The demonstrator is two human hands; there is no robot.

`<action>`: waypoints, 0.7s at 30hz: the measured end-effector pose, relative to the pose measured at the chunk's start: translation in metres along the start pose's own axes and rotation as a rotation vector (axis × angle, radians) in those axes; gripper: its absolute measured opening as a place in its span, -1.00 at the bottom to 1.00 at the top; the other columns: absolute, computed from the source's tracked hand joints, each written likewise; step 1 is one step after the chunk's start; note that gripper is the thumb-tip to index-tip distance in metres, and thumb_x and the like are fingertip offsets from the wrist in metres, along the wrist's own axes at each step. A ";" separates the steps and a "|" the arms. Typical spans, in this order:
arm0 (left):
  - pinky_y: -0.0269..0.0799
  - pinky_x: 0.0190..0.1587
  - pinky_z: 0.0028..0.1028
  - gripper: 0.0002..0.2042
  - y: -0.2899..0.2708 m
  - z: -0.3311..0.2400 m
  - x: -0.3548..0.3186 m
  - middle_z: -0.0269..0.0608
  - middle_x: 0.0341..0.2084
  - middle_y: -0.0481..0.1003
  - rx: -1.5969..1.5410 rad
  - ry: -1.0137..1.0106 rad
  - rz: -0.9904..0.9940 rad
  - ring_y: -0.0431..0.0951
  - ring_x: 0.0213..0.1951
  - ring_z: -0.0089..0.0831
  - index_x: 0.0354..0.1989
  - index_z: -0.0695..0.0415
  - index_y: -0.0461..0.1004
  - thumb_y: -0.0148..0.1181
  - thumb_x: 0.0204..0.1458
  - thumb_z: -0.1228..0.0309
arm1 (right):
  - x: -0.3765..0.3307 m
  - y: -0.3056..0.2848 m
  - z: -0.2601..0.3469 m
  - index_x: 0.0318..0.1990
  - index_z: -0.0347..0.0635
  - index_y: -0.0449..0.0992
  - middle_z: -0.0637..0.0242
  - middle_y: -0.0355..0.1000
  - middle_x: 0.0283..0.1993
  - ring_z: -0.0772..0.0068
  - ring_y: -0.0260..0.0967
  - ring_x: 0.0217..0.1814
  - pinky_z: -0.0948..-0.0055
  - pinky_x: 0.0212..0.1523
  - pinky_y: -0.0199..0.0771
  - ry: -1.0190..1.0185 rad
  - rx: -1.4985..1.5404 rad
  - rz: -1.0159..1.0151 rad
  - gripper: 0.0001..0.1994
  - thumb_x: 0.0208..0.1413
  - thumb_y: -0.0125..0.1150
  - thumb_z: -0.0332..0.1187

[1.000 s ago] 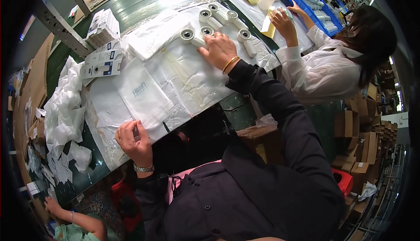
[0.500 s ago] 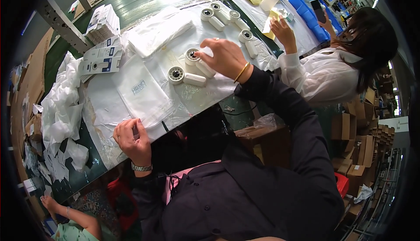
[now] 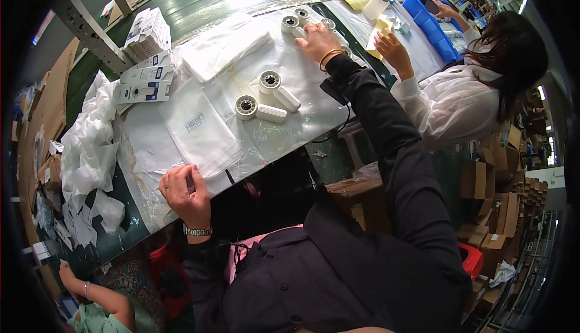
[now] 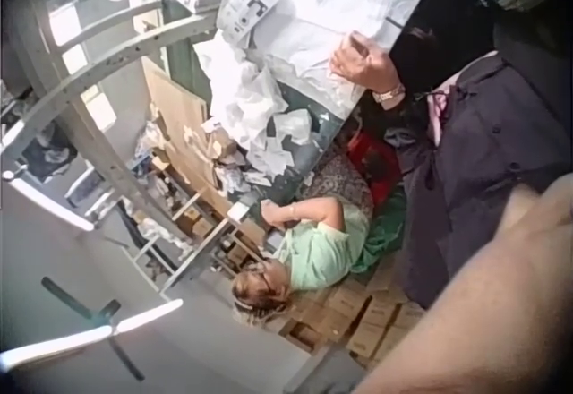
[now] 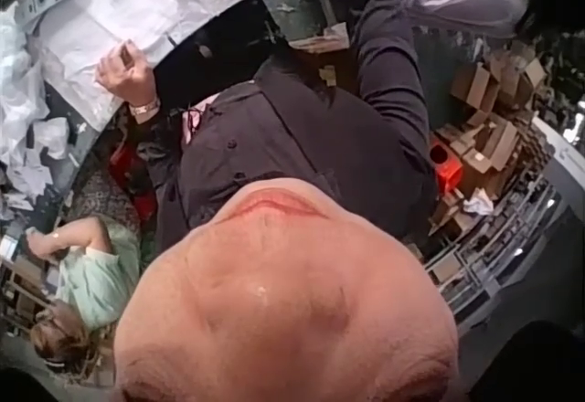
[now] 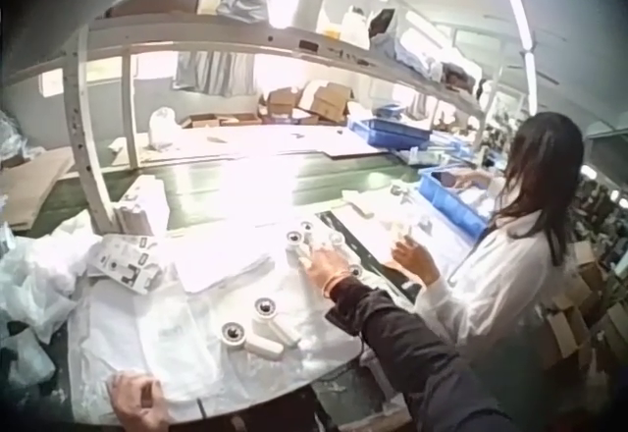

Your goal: The person picks up a handheld fan and slides it into a plastic bag before folding the opening closed. After pressing the bag flat, the person sets the packaged fan aside and repeats the process with another fan.

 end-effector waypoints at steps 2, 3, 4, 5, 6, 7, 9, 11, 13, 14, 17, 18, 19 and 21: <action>0.37 0.24 -0.19 -0.93 -0.001 -0.001 0.000 -0.19 -0.26 0.64 0.005 -0.003 -0.003 0.63 -0.10 -0.16 -0.23 0.16 0.61 0.37 0.14 0.54 | 0.006 0.003 -0.001 0.17 -0.13 0.62 -0.05 0.54 0.21 -0.06 0.52 0.30 0.10 0.34 0.50 0.014 -0.012 0.016 -0.49 0.24 0.41 0.03; 0.37 0.24 -0.19 -0.93 -0.001 -0.001 0.001 -0.20 -0.26 0.64 0.006 -0.002 -0.004 0.63 -0.10 -0.16 -0.23 0.16 0.61 0.37 0.14 0.54 | 0.009 0.005 -0.003 0.17 -0.13 0.62 -0.05 0.54 0.21 -0.07 0.52 0.29 0.10 0.32 0.51 0.032 -0.029 0.031 -0.49 0.23 0.41 0.03; 0.37 0.24 -0.19 -0.93 0.000 -0.001 0.002 -0.20 -0.26 0.64 0.005 0.001 -0.005 0.63 -0.11 -0.16 -0.24 0.15 0.60 0.37 0.14 0.54 | 0.009 0.006 -0.006 0.16 -0.14 0.63 -0.05 0.54 0.21 -0.08 0.52 0.29 0.09 0.30 0.53 0.052 -0.046 0.044 -0.49 0.22 0.40 0.04; 0.37 0.23 -0.19 -0.93 0.000 -0.002 0.003 -0.20 -0.26 0.64 0.002 0.005 -0.006 0.63 -0.11 -0.16 -0.24 0.15 0.60 0.37 0.14 0.54 | 0.009 0.005 -0.009 0.16 -0.14 0.63 -0.05 0.54 0.21 -0.08 0.52 0.29 0.09 0.30 0.53 0.054 -0.045 0.042 -0.49 0.22 0.40 0.04; 0.37 0.23 -0.19 -0.93 0.000 -0.001 0.002 -0.20 -0.26 0.64 0.005 0.002 -0.006 0.63 -0.11 -0.16 -0.24 0.15 0.60 0.37 0.14 0.54 | 0.008 0.006 -0.005 0.15 -0.15 0.63 -0.07 0.53 0.22 -0.08 0.53 0.28 0.08 0.29 0.54 0.052 -0.049 0.080 -0.49 0.22 0.40 0.02; 0.37 0.23 -0.19 -0.93 0.000 0.000 0.001 -0.20 -0.26 0.64 0.006 0.003 -0.006 0.62 -0.11 -0.16 -0.24 0.15 0.60 0.37 0.13 0.54 | 0.005 0.006 -0.003 0.14 -0.16 0.64 -0.08 0.51 0.24 -0.08 0.53 0.28 0.07 0.27 0.55 0.051 -0.054 0.118 -0.50 0.21 0.40 0.01; 0.37 0.22 -0.19 -0.93 -0.001 0.002 -0.001 -0.20 -0.27 0.63 0.008 0.003 -0.007 0.62 -0.12 -0.16 -0.25 0.14 0.60 0.37 0.13 0.54 | -0.006 0.002 0.004 0.13 -0.16 0.64 -0.10 0.50 0.26 -0.09 0.53 0.27 0.06 0.25 0.57 0.047 -0.056 0.159 -0.51 0.20 0.40 -0.01; 0.37 0.22 -0.19 -0.93 0.000 0.003 -0.001 -0.20 -0.27 0.63 0.010 0.001 -0.007 0.62 -0.12 -0.16 -0.25 0.14 0.60 0.37 0.13 0.54 | -0.030 -0.005 0.011 0.09 -0.18 0.65 -0.12 0.52 0.23 -0.10 0.54 0.25 0.08 0.23 0.58 0.037 -0.065 0.160 -0.53 0.19 0.39 -0.03; 0.37 0.21 -0.19 -0.93 -0.003 0.003 -0.003 -0.20 -0.27 0.63 0.011 -0.005 -0.006 0.62 -0.12 -0.16 -0.26 0.13 0.60 0.38 0.12 0.54 | -0.059 -0.016 0.021 0.08 -0.19 0.66 -0.12 0.52 0.22 -0.11 0.54 0.24 0.09 0.22 0.59 0.024 -0.061 0.175 -0.54 0.18 0.39 -0.04; 0.37 0.21 -0.19 -0.93 -0.005 0.003 -0.004 -0.20 -0.27 0.63 0.026 -0.015 0.001 0.62 -0.12 -0.16 -0.26 0.13 0.60 0.38 0.12 0.54 | -0.074 -0.025 0.027 0.07 -0.19 0.66 -0.13 0.55 0.17 -0.12 0.56 0.21 0.11 0.20 0.60 -0.005 -0.039 0.158 -0.56 0.19 0.40 -0.05; 0.37 0.20 -0.20 -0.92 -0.003 -0.001 0.001 -0.20 -0.27 0.63 0.000 0.010 -0.006 0.62 -0.12 -0.16 -0.26 0.13 0.61 0.38 0.12 0.53 | -0.106 -0.041 0.024 0.06 -0.18 0.66 -0.11 0.59 0.10 -0.11 0.58 0.15 0.13 0.15 0.61 -0.085 -0.038 0.075 -0.60 0.21 0.41 -0.09; 0.37 0.20 -0.20 -0.92 -0.003 0.000 0.001 -0.20 -0.27 0.63 0.014 0.002 -0.001 0.62 -0.12 -0.16 -0.26 0.13 0.61 0.38 0.12 0.53 | -0.114 -0.048 0.029 0.07 -0.17 0.65 -0.08 0.60 0.07 -0.10 0.59 0.12 0.13 0.12 0.62 -0.144 -0.060 0.004 -0.62 0.22 0.40 -0.12; 0.37 0.20 -0.20 -0.92 -0.003 0.001 0.000 -0.19 -0.27 0.63 0.001 0.000 -0.007 0.62 -0.12 -0.16 -0.25 0.13 0.61 0.38 0.12 0.53 | -0.122 -0.052 0.037 0.07 -0.16 0.65 -0.06 0.61 0.05 -0.09 0.60 0.10 0.14 0.10 0.63 -0.204 -0.080 -0.066 -0.64 0.24 0.40 -0.15; 0.38 0.20 -0.19 -0.92 -0.004 0.003 -0.003 -0.19 -0.26 0.63 -0.021 -0.011 -0.023 0.62 -0.11 -0.16 -0.25 0.13 0.61 0.38 0.12 0.52 | -0.139 -0.058 0.064 0.10 -0.16 0.63 -0.04 0.61 0.06 -0.08 0.61 0.08 0.13 0.07 0.63 -0.271 0.031 -0.031 -0.65 0.25 0.39 -0.18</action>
Point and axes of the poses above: each hand's wrist, its own x-axis towards the middle knuckle, its own y-axis out of the palm, z = x × y, the point moved 7 cm from there along x, towards the middle knuckle
